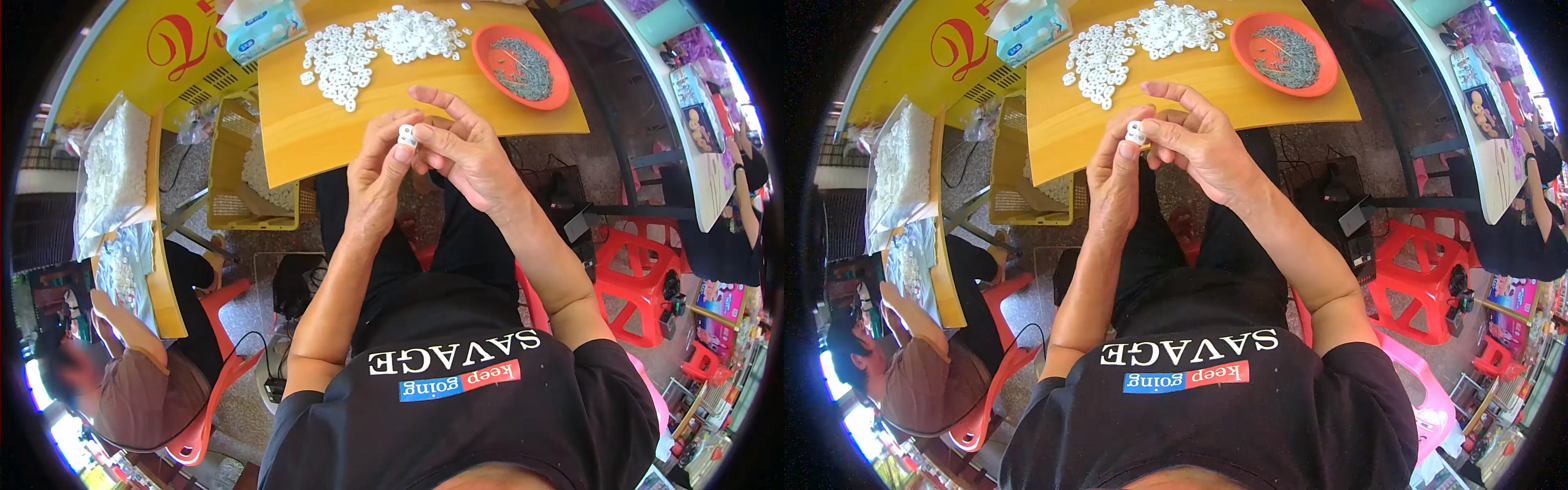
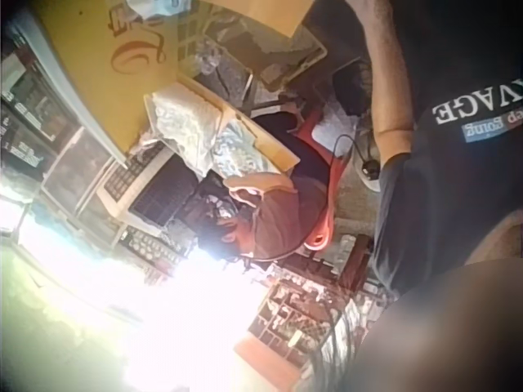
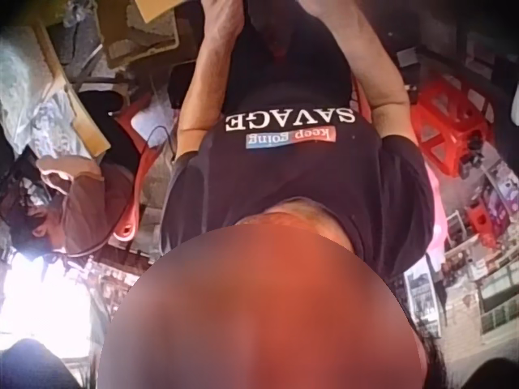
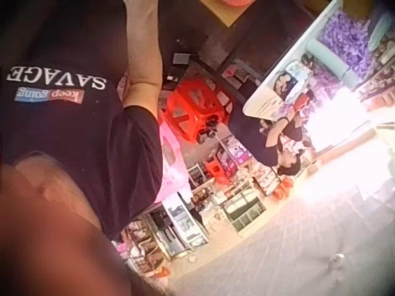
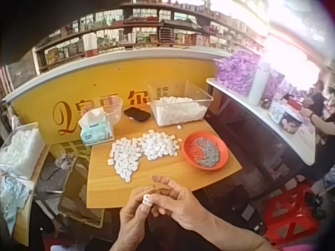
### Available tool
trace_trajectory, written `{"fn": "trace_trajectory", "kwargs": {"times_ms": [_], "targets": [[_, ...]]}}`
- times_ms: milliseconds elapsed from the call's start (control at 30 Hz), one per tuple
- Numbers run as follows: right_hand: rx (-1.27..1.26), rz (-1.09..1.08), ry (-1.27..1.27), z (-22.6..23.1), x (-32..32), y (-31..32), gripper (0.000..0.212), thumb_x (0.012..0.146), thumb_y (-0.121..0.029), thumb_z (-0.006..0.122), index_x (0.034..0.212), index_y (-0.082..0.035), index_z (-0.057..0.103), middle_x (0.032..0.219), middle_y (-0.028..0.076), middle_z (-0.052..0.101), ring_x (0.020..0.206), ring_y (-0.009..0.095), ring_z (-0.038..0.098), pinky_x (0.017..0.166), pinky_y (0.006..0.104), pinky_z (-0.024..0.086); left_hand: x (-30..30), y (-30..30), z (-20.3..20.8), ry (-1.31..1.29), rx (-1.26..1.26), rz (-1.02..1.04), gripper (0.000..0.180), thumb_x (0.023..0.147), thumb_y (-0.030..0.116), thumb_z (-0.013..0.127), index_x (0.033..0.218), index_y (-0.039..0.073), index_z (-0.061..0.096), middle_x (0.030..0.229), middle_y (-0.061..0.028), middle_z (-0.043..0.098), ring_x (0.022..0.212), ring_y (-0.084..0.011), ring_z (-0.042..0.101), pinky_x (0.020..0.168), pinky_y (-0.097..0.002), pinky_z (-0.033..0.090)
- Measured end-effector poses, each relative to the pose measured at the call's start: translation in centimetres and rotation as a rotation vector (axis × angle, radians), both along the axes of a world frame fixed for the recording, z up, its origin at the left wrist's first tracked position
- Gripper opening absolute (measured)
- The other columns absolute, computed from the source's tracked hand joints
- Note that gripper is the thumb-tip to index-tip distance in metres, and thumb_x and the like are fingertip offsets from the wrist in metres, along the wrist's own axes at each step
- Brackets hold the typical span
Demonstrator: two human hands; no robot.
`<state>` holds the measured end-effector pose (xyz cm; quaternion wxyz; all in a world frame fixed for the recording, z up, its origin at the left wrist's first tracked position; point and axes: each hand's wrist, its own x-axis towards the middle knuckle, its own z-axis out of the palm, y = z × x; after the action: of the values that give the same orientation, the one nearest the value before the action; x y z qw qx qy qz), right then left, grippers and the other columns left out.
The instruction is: Assembling small white plastic components with metal pins by hand.
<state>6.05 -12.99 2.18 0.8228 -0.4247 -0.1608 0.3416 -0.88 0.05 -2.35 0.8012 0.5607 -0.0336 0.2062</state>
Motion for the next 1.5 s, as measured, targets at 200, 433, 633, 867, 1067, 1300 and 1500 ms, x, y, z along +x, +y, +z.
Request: {"fn": "trace_trajectory", "kwargs": {"times_ms": [200,433,633,867,1067,1300,1500], "targets": [[0.098,-0.015,0.145,-0.4,-1.5,0.7,0.062,0.090,-0.002,0.063,0.142,-0.004,0.030,0.096,0.005,0.062,0.074,0.007,0.054,0.073,0.0244,0.048,-0.3,-0.7,0.4,-0.040,-0.094,0.028,0.023,0.095,0.018,0.059,0.110,0.002,0.065,0.122,-0.0108,0.057,0.098,-0.0120,0.056,0.080,-0.0238,0.046],[0.101,-0.037,0.156,-0.9,-2.4,1.7,0.063,0.091,-0.004,0.062,0.145,-0.006,0.029,0.099,0.004,0.060,0.077,0.008,0.054,0.074,0.0222,0.046,-0.4,-0.1,-0.3,-0.130,-0.147,0.022,0.019,0.094,0.015,0.061,0.105,0.000,0.065,0.119,-0.0124,0.058,0.112,-0.0195,0.054,0.095,-0.0315,0.043],[-0.139,0.116,0.044,-1.7,-1.5,2.1,0.056,0.094,-0.012,0.060,0.143,-0.004,0.034,0.102,0.004,0.061,0.077,0.008,0.056,0.073,0.0229,0.048,-1.4,2.3,-0.4,0.147,-0.208,0.224,0.019,0.095,0.008,0.057,0.112,0.000,0.061,0.106,-0.0084,0.064,0.097,-0.0157,0.061,0.089,-0.0287,0.047],[-0.807,-0.270,-0.896,-5.6,6.5,-0.5,0.025,0.093,-0.019,0.062,0.110,-0.002,0.066,0.086,0.004,0.065,0.068,0.009,0.057,0.064,0.0233,0.046,-2.9,16.7,-2.2,0.241,0.290,0.712,0.042,0.091,0.014,0.065,0.127,-0.002,0.051,0.115,-0.0114,0.059,0.104,-0.0164,0.056,0.091,-0.0300,0.046],[-1.142,-0.634,-1.563,-4.1,13.6,-2.3,0.013,0.086,-0.019,0.065,0.090,-0.009,0.072,0.095,0.004,0.064,0.096,0.026,0.057,0.080,0.0438,0.045,-4.4,19.2,-3.1,0.364,0.493,0.845,0.059,0.091,0.016,0.065,0.140,-0.003,0.037,0.141,-0.0170,0.041,0.130,-0.0257,0.041,0.107,-0.0370,0.034],[-1.471,-0.499,-1.836,-4.8,16.5,-0.8,0.012,0.081,-0.020,0.069,0.088,-0.012,0.074,0.121,0.007,0.060,0.126,0.031,0.042,0.107,0.0553,0.026,-3.1,11.8,-2.1,0.182,0.405,0.705,0.041,0.093,0.004,0.056,0.131,-0.003,0.044,0.131,-0.0124,0.048,0.116,-0.0203,0.049,0.098,-0.0319,0.042],[-1.435,-0.507,-1.838,-5.9,17.0,-0.3,0.011,0.081,-0.020,0.070,0.086,-0.012,0.074,0.120,0.007,0.060,0.127,0.030,0.042,0.109,0.0565,0.023,-2.0,7.2,-1.5,0.141,0.539,0.634,0.033,0.092,0.004,0.058,0.124,0.002,0.053,0.120,-0.0102,0.053,0.103,-0.0183,0.054,0.090,-0.0309,0.046]]}}
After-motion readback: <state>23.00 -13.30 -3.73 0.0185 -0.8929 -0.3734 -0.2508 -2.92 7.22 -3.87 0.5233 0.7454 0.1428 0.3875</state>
